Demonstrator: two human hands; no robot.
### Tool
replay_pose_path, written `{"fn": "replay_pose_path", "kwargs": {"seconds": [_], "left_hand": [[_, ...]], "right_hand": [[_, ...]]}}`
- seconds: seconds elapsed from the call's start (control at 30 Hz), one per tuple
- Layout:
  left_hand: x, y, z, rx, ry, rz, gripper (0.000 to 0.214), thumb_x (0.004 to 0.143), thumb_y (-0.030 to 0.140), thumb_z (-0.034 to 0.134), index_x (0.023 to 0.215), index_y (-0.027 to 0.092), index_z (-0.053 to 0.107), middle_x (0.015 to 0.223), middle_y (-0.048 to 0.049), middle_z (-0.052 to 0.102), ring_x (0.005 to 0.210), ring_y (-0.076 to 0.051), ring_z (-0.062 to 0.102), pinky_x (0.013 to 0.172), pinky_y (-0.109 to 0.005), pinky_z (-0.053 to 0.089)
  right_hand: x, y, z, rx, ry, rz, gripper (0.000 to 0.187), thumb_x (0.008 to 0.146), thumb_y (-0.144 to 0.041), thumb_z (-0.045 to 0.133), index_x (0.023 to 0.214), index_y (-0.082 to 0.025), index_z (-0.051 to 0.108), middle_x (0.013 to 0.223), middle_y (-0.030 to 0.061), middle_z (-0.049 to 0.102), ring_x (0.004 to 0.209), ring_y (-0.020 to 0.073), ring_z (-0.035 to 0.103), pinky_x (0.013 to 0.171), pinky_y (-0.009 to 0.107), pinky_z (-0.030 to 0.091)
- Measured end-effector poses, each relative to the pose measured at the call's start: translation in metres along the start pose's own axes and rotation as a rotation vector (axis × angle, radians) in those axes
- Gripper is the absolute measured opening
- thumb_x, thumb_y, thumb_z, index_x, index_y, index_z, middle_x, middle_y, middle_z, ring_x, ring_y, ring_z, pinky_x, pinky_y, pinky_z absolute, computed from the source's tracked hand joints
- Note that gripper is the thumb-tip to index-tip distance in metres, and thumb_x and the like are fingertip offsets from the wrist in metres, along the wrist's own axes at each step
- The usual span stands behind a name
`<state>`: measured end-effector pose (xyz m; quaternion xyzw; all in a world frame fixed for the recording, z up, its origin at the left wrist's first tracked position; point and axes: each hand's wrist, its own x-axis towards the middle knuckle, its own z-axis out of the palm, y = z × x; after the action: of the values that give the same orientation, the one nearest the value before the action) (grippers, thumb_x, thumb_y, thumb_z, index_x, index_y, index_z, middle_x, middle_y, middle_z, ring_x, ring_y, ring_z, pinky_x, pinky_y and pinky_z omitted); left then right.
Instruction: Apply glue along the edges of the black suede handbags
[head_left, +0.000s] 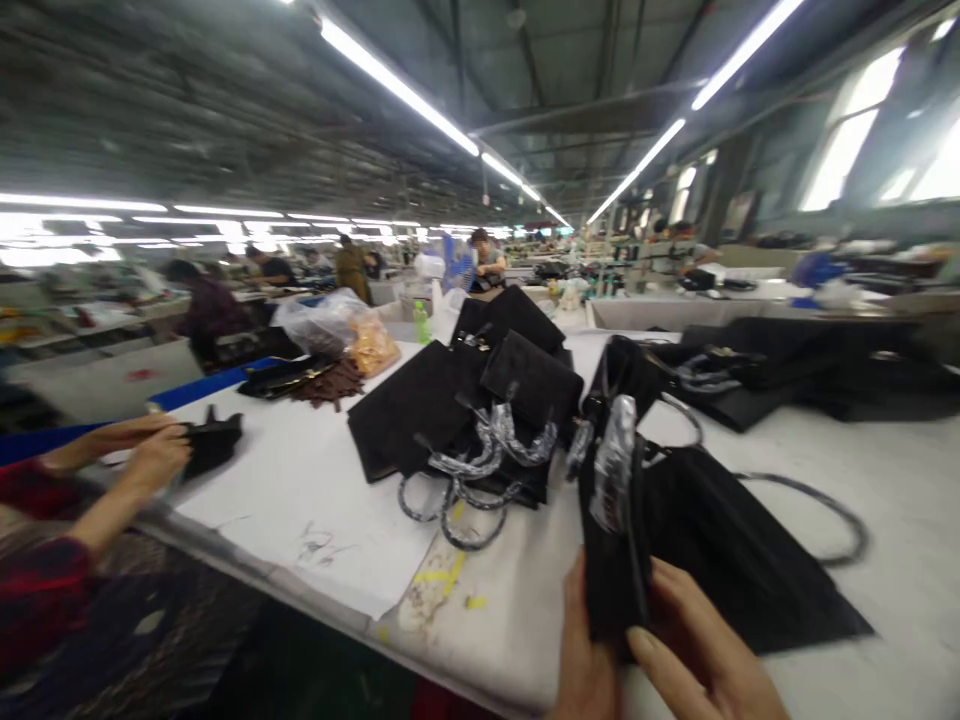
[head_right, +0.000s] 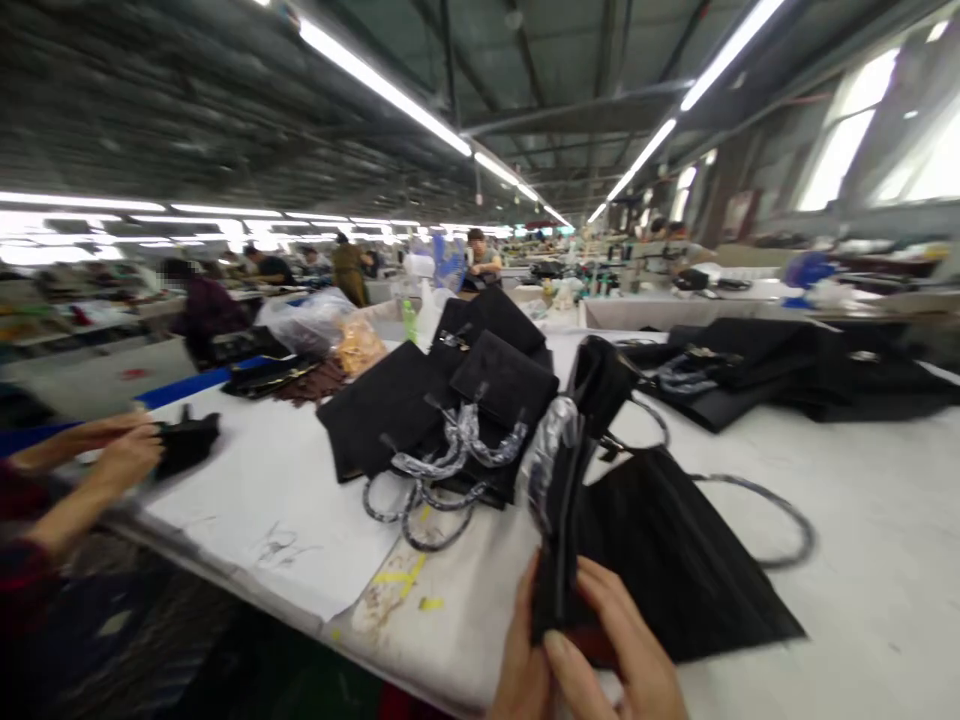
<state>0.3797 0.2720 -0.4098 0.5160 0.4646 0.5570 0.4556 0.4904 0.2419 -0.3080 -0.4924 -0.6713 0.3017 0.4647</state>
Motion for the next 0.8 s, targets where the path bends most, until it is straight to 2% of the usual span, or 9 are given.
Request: {"fn": "replay_pose_path", "kwargs": {"seconds": [0.07, 0.1, 0.2, 0.3, 0.4, 0.5, 0.6, 0.7, 0.8], "left_hand": [[-0.003, 0.003, -0.004, -0.054, 0.005, -0.024, 0.062, 0.089, 0.032, 0.038, 0.148, 0.023, 0.021, 0.148, -0.0098, 0.037, 0.137, -0.023, 0.035, 0.115, -0.043, 0.030], [-0.003, 0.004, -0.006, -0.070, 0.029, -0.021, 0.062, 0.089, 0.034, 0.039, 0.147, 0.019, 0.024, 0.150, -0.0105, 0.034, 0.138, -0.023, 0.032, 0.117, -0.042, 0.027], [0.000, 0.008, -0.013, -0.084, 0.071, -0.013, 0.061, 0.087, 0.035, 0.043, 0.144, 0.016, 0.033, 0.151, -0.0101, 0.033, 0.141, -0.022, 0.028, 0.118, -0.038, 0.023], [0.004, 0.012, -0.018, -0.191, 0.107, -0.100, 0.057, 0.085, 0.032, 0.049, 0.140, 0.020, 0.043, 0.148, -0.0067, 0.040, 0.138, -0.022, 0.032, 0.117, -0.036, 0.024], [0.006, 0.017, -0.020, -0.380, 0.081, -0.200, 0.056, 0.083, 0.031, 0.053, 0.138, 0.023, 0.046, 0.142, -0.0063, 0.048, 0.131, -0.026, 0.043, 0.110, -0.040, 0.036], [0.007, 0.022, -0.024, -0.416, 0.058, -0.187, 0.052, 0.082, 0.036, 0.056, 0.132, 0.021, 0.053, 0.133, -0.0088, 0.056, 0.128, -0.030, 0.046, 0.106, -0.043, 0.041], [0.015, 0.020, -0.036, -0.294, 0.093, -0.124, 0.048, 0.081, 0.044, 0.056, 0.120, 0.017, 0.063, 0.128, -0.0092, 0.060, 0.130, -0.031, 0.044, 0.112, -0.043, 0.032], [0.038, 0.013, -0.053, -0.242, 0.085, -0.096, 0.045, 0.076, 0.047, 0.063, 0.110, 0.017, 0.068, 0.126, -0.0092, 0.061, 0.128, -0.031, 0.045, 0.112, -0.043, 0.033], [0.071, 0.013, -0.064, -0.339, 0.006, -0.212, 0.046, 0.067, 0.042, 0.072, 0.104, 0.016, 0.068, 0.117, -0.0107, 0.066, 0.118, -0.032, 0.054, 0.104, -0.044, 0.043]], "right_hand": [[-0.010, -0.004, -0.005, 0.007, -0.055, -0.020, 0.035, 0.082, -0.044, 0.059, 0.115, -0.033, 0.063, 0.129, 0.0042, 0.057, 0.117, 0.0274, 0.056, 0.094, 0.039, 0.053], [-0.015, -0.003, -0.009, -0.003, -0.021, -0.022, 0.033, 0.085, -0.041, 0.056, 0.115, -0.031, 0.062, 0.129, 0.0051, 0.057, 0.117, 0.0261, 0.056, 0.094, 0.037, 0.053], [-0.028, 0.012, -0.028, -0.109, 0.211, 0.005, 0.033, 0.086, -0.041, 0.056, 0.115, -0.026, 0.060, 0.128, 0.0075, 0.056, 0.116, 0.0246, 0.056, 0.088, 0.030, 0.055], [-0.029, 0.033, -0.056, -0.241, 0.361, 0.119, 0.040, 0.084, -0.047, 0.056, 0.119, -0.026, 0.056, 0.129, 0.0078, 0.056, 0.101, 0.0219, 0.064, 0.071, 0.023, 0.057], [-0.018, 0.046, -0.084, -0.357, 0.428, 0.201, 0.042, 0.085, -0.051, 0.051, 0.118, -0.026, 0.054, 0.127, 0.0075, 0.056, 0.087, 0.0201, 0.066, 0.064, 0.027, 0.056], [-0.005, 0.051, -0.104, -0.545, 0.485, 0.121, 0.039, 0.085, -0.051, 0.049, 0.111, -0.023, 0.058, 0.124, 0.0085, 0.057, 0.099, 0.0257, 0.061, 0.076, 0.036, 0.054], [-0.003, 0.047, -0.117, -0.577, 0.384, 0.170, 0.041, 0.085, -0.051, 0.049, 0.112, -0.021, 0.057, 0.113, 0.0093, 0.063, 0.100, 0.0269, 0.060, 0.081, 0.039, 0.051], [-0.014, 0.028, -0.129, -0.448, 0.163, 0.354, 0.042, 0.087, -0.055, 0.045, 0.109, -0.021, 0.058, 0.085, 0.0054, 0.066, 0.076, 0.0212, 0.062, 0.066, 0.032, 0.052], [-0.022, 0.000, -0.144, -0.418, -0.028, 0.431, 0.042, 0.089, -0.058, 0.041, 0.093, -0.021, 0.060, 0.065, 0.0013, 0.058, 0.058, 0.0163, 0.055, 0.053, 0.026, 0.046]]}}
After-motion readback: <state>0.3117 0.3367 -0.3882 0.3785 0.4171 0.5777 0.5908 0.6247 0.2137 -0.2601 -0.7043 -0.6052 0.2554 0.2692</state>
